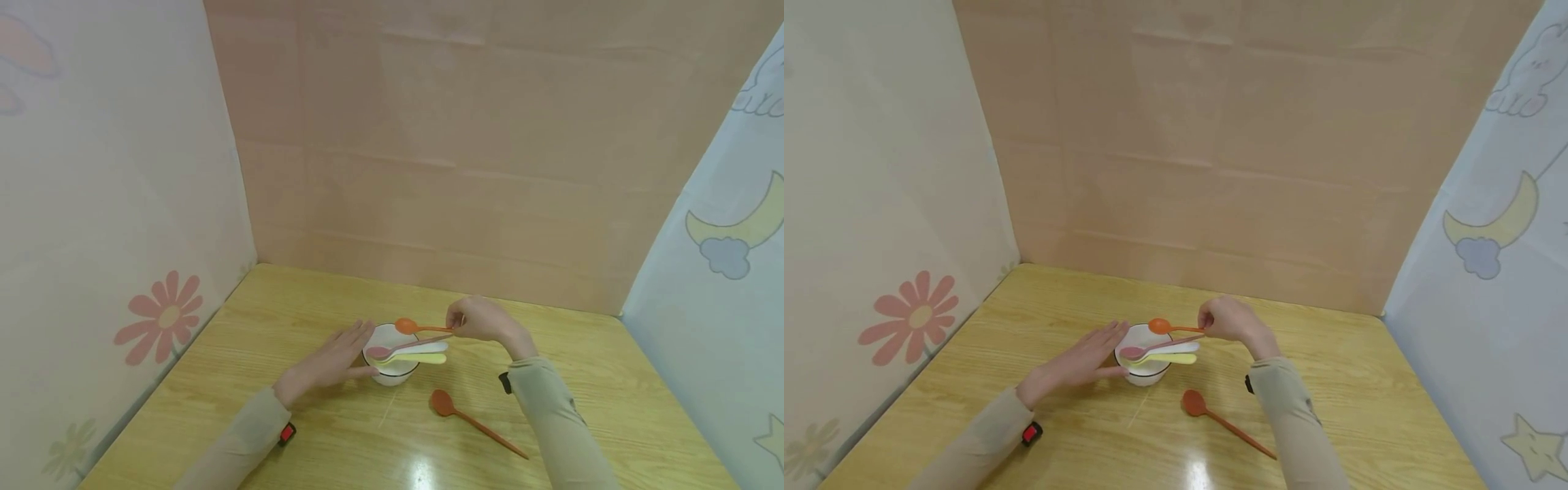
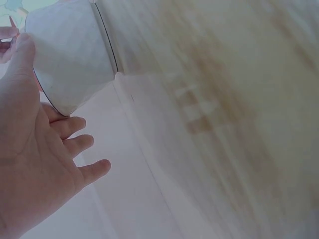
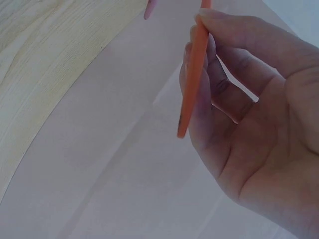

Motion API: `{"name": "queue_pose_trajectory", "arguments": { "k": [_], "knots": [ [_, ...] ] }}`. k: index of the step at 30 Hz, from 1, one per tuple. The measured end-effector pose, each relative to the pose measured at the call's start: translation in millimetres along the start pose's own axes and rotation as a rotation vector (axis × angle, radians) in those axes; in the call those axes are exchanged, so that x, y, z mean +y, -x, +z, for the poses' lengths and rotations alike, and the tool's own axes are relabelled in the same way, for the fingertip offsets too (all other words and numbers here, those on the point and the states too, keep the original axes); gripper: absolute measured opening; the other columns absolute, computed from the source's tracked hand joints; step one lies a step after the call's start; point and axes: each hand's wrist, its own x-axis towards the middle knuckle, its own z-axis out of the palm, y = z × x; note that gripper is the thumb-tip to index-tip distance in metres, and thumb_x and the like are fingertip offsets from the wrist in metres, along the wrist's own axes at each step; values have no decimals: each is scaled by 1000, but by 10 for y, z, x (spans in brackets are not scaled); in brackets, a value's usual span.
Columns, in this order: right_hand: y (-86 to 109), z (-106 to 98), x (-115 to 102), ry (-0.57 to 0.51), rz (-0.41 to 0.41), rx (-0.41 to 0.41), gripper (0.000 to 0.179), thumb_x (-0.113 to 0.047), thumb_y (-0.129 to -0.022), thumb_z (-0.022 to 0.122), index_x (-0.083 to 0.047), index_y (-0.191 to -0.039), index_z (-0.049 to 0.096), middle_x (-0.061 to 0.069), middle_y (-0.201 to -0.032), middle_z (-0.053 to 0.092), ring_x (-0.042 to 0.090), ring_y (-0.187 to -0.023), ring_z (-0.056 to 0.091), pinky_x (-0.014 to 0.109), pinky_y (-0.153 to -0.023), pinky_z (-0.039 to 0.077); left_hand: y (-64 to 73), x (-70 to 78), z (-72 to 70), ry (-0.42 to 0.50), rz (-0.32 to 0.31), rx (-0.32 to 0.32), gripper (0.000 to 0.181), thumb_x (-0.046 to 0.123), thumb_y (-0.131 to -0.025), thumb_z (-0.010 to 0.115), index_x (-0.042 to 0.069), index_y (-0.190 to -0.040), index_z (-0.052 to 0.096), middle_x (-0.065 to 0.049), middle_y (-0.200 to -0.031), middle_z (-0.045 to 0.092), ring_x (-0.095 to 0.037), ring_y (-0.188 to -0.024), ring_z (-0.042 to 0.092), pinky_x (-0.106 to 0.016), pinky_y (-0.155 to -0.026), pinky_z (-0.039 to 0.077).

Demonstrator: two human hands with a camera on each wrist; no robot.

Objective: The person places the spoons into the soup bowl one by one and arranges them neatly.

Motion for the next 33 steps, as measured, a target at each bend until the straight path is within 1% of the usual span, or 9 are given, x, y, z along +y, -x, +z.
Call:
{"name": "queue_pose_trajectory", "arguments": {
  "k": [4, 8, 14, 19, 24, 28, 33],
  "knots": [
    [-33, 2, -26, -1, 4, -13, 8, 0, -84, 69, -8, -82, 71, 1, -80, 69, 9, -74, 60, 25, -68, 52, 9, 0, -5, 19, -8, -7, 91, 62, -96, 49, 8, -160, 11, -10, -168, 13, -31, -157, 9, -57, -125, 16],
    [-63, 13, -36, -4, 10, -25, 8, -1, -84, 70, -8, -83, 71, 3, -82, 70, 10, -75, 60, 26, -68, 53, 10, 2, -12, 33, -4, -12, 91, 61, -97, 50, 7, -160, 11, -11, -168, 13, -33, -157, 9, -58, -125, 16],
    [-102, 27, -67, -8, 8, -40, 8, 0, -83, 69, -8, -84, 71, 4, -85, 71, 10, -77, 61, 26, -70, 53, 6, -6, -7, 13, -2, -21, 92, 62, -97, 48, 7, -160, 10, -12, -168, 13, -33, -156, 9, -58, -125, 16],
    [-143, 34, -106, -21, -15, -56, 9, 2, -82, 69, -6, -85, 71, 3, -84, 71, 11, -77, 61, 26, -70, 53, 5, -7, 0, 2, 3, -15, 92, 61, -97, 48, 6, -160, 11, -13, -168, 13, -33, -156, 10, -58, -124, 17],
    [-191, 57, -130, -12, 4, -78, 11, 3, -80, 69, -7, -85, 71, 2, -84, 70, 10, -77, 59, 25, -70, 51, -3, -12, 12, -16, 3, -8, 91, 61, -97, 47, 6, -160, 12, -13, -168, 15, -34, -156, 12, -58, -124, 18],
    [-221, 74, -163, 12, 3, -87, 8, -1, -81, 72, -8, -84, 72, 0, -83, 70, 10, -76, 59, 25, -68, 50, -12, -20, 25, -19, 4, -6, 91, 61, -97, 47, 6, -160, 12, -13, -168, 15, -34, -156, 12, -57, -124, 19],
    [-249, 87, -207, 22, -4, -102, 4, -5, -83, 76, -6, -83, 72, 1, -82, 70, 9, -74, 58, 24, -65, 49, -19, -22, 30, -13, -3, -9, 92, 62, -97, 47, 7, -160, 11, -12, -168, 14, -33, -156, 11, -57, -125, 18]
  ]
}}
